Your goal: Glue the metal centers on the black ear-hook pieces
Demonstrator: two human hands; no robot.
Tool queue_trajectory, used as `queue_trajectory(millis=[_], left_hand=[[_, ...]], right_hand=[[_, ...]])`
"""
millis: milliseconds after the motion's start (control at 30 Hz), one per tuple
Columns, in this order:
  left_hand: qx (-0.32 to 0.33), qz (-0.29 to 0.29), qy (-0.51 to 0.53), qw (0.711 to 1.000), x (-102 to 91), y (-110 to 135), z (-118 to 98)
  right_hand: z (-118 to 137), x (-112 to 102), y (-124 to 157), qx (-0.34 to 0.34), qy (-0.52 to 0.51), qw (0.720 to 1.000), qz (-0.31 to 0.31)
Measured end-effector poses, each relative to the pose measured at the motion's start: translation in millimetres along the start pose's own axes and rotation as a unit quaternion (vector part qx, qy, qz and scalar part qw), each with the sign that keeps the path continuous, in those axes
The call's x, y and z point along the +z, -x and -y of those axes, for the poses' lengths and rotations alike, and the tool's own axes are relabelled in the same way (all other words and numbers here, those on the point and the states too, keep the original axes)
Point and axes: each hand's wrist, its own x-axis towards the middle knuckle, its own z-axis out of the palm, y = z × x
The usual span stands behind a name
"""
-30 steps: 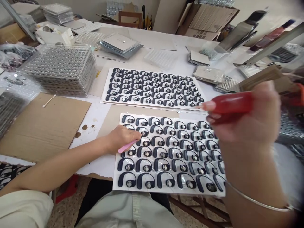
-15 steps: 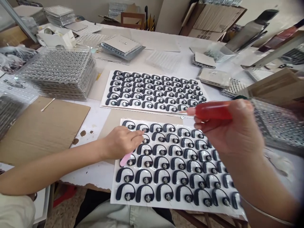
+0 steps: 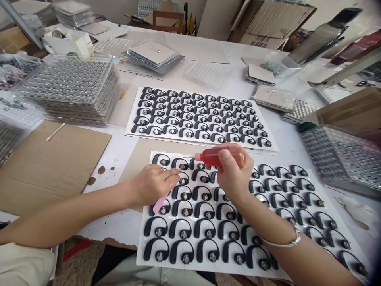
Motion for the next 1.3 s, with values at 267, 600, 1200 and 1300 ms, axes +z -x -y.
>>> queue_trajectory(millis=[267,600,1200,1300], left_hand=[[0.008,-0.009,-0.002,1.000,1.6,-0.1,-0.1],[0.016,-0.016,0.004,1.000,-0.2,-3.0,-1.0],[0.067,0.066,-0.144,0.985,11.2,-1.7,-11.4],[0.062,0.063,-0.134,0.987,11.2,-1.4,-12.0]], right_hand=[[-5.8,-7.7,6.6,0.019,0.040,0.997,-0.057],[-14.9,-2.4,7.0,0.003,0.050,0.996,-0.069],[4.5,1.3,16.7,-0.184,0.160,0.968,0.065],[4.1,2.2,17.3,-0.181,0.165,0.967,0.071]])
